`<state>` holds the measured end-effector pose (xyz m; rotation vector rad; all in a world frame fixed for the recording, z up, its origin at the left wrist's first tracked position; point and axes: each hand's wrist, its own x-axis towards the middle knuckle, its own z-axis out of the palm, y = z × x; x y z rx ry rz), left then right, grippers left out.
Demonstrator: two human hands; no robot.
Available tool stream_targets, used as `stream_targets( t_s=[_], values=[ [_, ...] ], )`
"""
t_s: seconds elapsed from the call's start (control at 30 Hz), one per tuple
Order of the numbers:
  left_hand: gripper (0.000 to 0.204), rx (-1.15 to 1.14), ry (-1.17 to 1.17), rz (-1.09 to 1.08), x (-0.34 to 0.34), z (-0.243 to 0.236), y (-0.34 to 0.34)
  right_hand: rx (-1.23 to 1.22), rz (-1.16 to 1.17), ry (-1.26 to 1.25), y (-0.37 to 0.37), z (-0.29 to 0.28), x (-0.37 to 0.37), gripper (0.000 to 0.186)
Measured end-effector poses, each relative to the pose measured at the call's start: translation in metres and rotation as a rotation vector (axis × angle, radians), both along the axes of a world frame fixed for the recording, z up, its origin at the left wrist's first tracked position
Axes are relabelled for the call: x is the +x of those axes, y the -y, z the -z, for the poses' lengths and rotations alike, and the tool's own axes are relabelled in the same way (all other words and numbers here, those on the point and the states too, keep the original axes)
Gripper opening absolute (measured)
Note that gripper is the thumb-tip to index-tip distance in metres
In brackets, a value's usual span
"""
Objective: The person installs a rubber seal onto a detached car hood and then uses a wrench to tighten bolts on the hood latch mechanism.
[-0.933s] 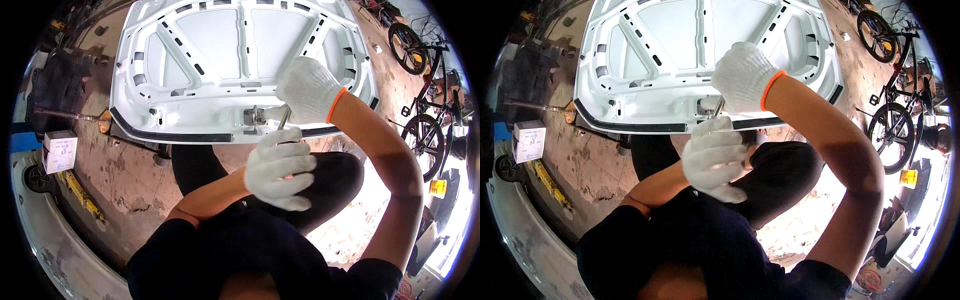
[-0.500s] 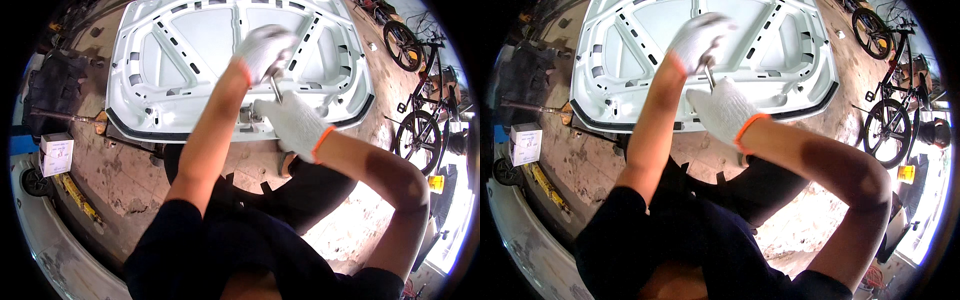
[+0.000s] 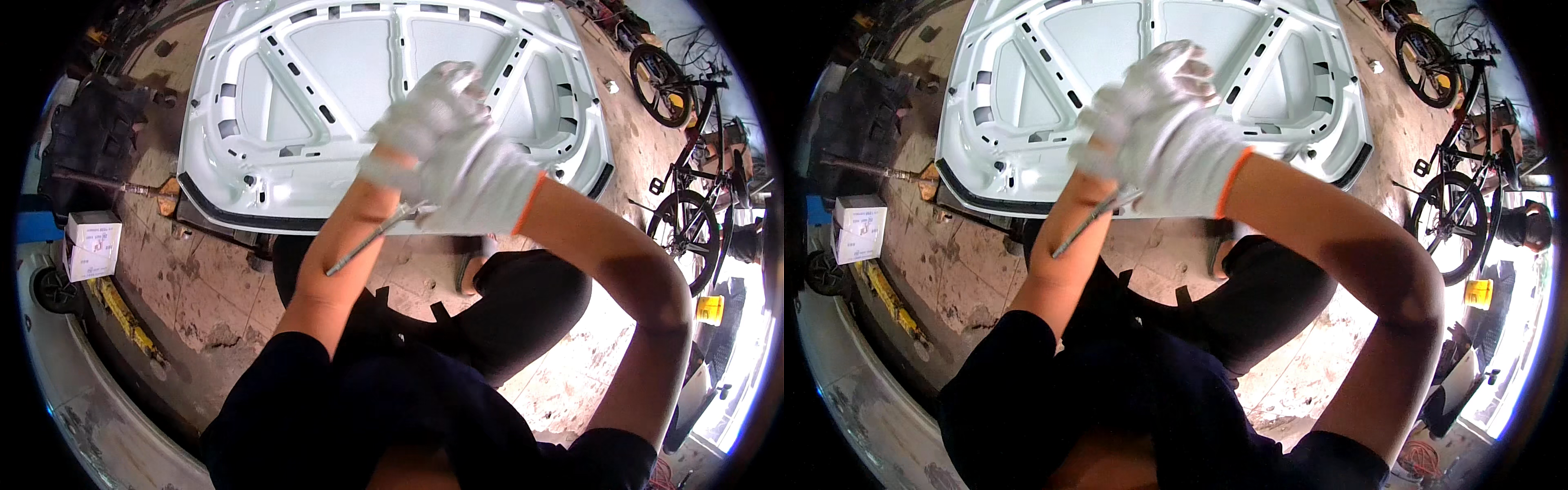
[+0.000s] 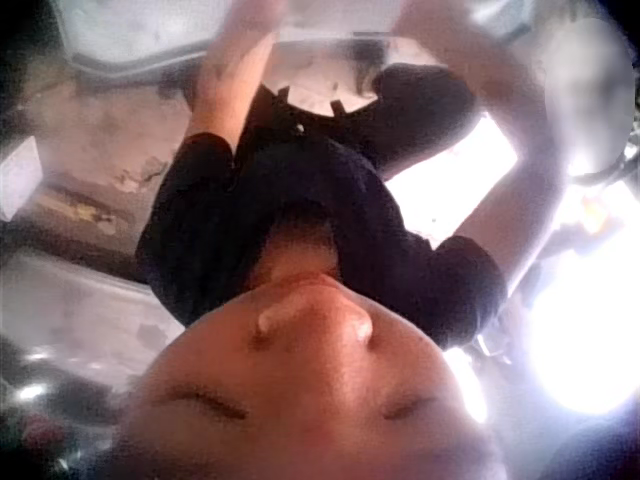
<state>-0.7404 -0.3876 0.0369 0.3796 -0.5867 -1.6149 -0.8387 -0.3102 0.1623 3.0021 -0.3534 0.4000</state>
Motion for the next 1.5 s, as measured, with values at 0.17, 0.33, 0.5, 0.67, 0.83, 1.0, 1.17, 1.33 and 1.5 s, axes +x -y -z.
stream_targets(
  t_s=[0.17, 0.33, 0.5, 0.67, 0.83, 1.0, 1.17, 1.33, 1.5],
  values=[
    [0.036, 0.199, 0.391, 0.208, -0.002, -0.023, 0.018, -0.067, 0.149, -0.833, -0.018, -0.004, 0.045, 0.019],
    [0.037, 0.095, 0.513, -0.197, 0.032, 0.021, 0.016, -0.011, 0.342, -0.456, 0.018, 0.007, -0.009, 0.011],
    [0.053, -0.703, 0.697, -0.680, 0.016, 0.014, -0.103, 0.018, 0.475, -0.322, 0.043, 0.021, -0.049, 0.012],
    [0.034, -0.302, -0.339, -0.286, -0.001, -0.003, -0.100, 0.181, 0.650, -0.251, 0.023, 0.024, -0.054, 0.024],
    [0.047, 0.242, -0.256, 0.098, -0.012, -0.044, -0.056, 0.623, 0.994, -0.125, -0.037, 0.012, -0.036, 0.042],
    [0.041, 0.147, 0.348, 1.107, -0.032, -0.045, 0.006, 0.990, 0.776, -0.253, -0.054, 0.000, -0.024, 0.046],
    [0.055, 0.092, 0.872, 0.897, -0.013, -0.084, -0.005, 0.362, 0.558, -0.138, -0.018, -0.051, -0.070, 0.041],
    [0.044, -0.414, 1.294, -0.220, 0.013, 0.052, -0.030, 0.003, 0.232, -0.217, 0.022, -0.003, -0.051, 0.039],
    [0.095, -0.758, 0.988, -0.680, 0.035, 0.057, -0.136, 0.106, 0.414, -0.704, 0.038, -0.012, -0.021, 0.057]
  ],
)
